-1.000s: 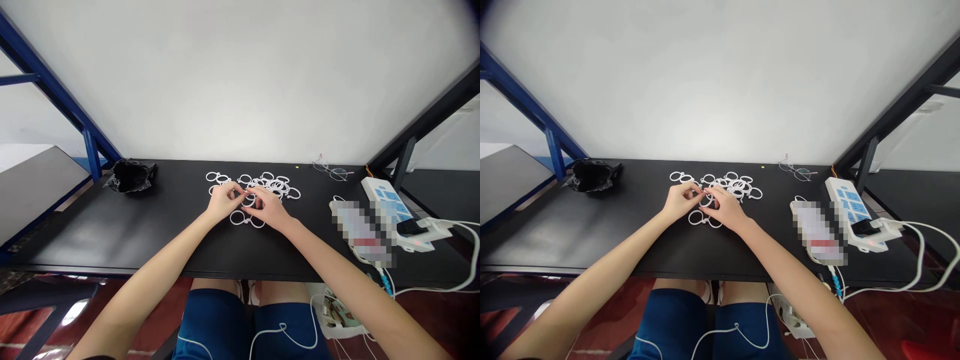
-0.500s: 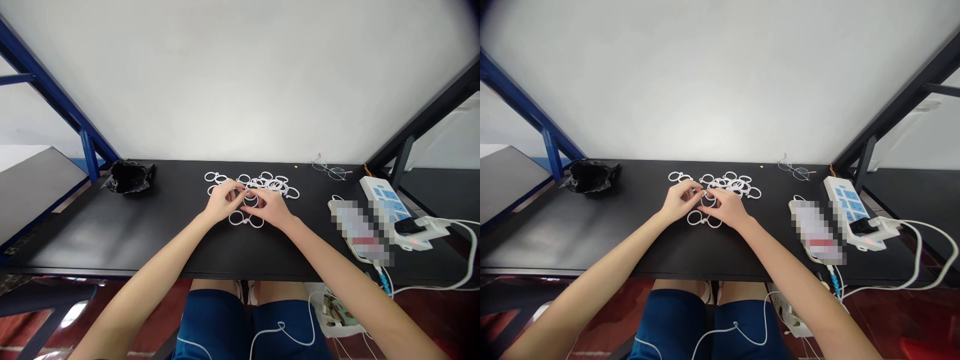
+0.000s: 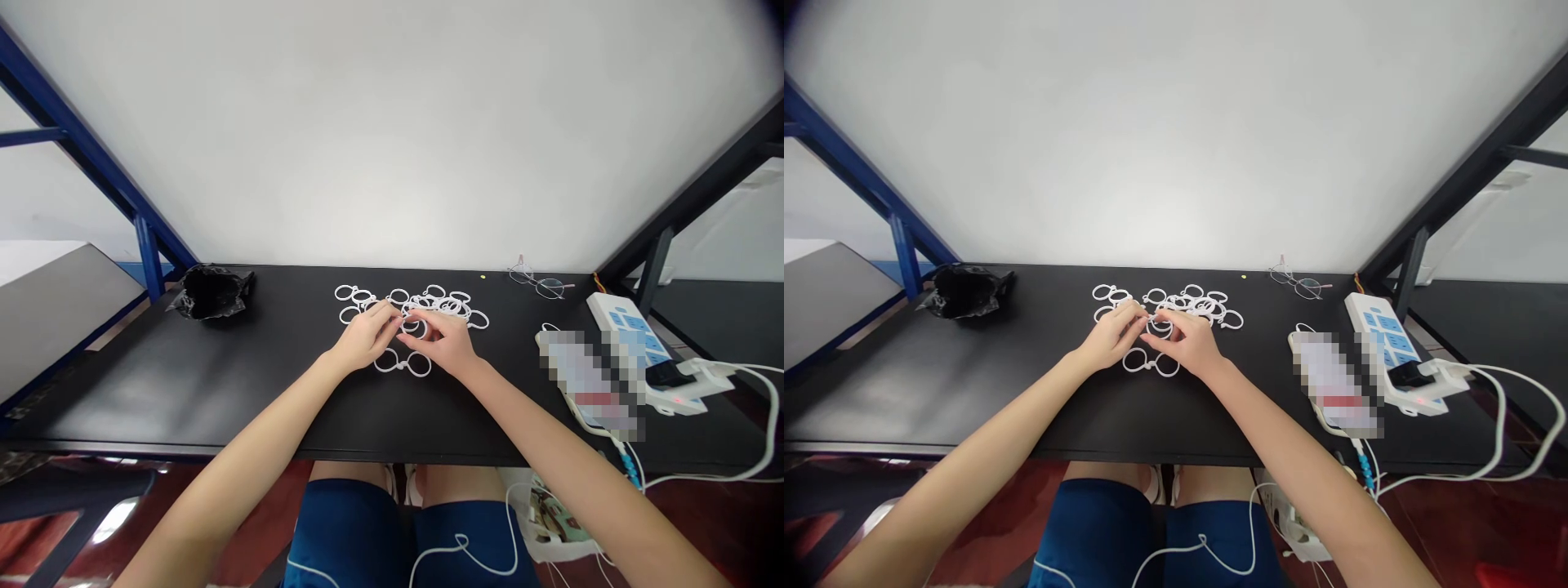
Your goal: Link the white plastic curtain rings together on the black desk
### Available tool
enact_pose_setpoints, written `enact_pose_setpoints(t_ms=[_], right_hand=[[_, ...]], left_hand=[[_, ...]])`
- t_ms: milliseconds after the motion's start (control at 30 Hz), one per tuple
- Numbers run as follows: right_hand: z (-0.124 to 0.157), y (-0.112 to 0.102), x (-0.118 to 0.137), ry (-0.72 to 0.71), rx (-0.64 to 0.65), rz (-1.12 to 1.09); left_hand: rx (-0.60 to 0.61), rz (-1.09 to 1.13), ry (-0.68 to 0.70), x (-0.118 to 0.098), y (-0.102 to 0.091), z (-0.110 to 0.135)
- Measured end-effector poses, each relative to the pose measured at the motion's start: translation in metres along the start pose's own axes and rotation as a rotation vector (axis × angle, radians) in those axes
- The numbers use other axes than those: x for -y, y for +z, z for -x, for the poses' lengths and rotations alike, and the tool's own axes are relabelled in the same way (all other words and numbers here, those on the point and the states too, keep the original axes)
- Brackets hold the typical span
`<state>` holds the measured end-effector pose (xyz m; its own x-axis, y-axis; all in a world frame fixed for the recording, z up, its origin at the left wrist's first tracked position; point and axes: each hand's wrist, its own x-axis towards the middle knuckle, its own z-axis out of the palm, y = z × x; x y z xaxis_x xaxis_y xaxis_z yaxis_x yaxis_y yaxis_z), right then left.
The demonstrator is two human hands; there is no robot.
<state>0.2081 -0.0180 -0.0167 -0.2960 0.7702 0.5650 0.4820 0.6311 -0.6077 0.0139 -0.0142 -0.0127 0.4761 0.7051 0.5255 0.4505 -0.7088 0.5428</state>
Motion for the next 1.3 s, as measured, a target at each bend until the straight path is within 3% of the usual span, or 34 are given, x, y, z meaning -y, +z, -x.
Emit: enact_pose_setpoints(t_ms=[333, 533, 667, 1067, 1300], right_hand=[[0.001, -0.001, 0.003, 0.112, 0.077, -0.199], [0.000, 0.001, 0.001, 0.340, 0.131, -0.494], [-0.003, 0.002, 0.001, 0.415, 0.152, -0.615], [-0.009, -0.003, 0.002, 0.475, 0.256, -0.754], [-0.007, 0.001, -0.001, 0.454, 0.323, -0.732]], left_hand=[[-0.019, 0.060, -0.011, 0.001, 0.003, 0.002], [-0.038, 0.165, -0.086, -0.002, 0.005, 0.002], [-0.036, 0.204, -0.137, -0.004, 0.006, 0.002], [-0.037, 0.328, -0.193, -0.006, 0.011, 0.002], [0.024, 0.160, -0.165, -0.004, 0.009, 0.002]])
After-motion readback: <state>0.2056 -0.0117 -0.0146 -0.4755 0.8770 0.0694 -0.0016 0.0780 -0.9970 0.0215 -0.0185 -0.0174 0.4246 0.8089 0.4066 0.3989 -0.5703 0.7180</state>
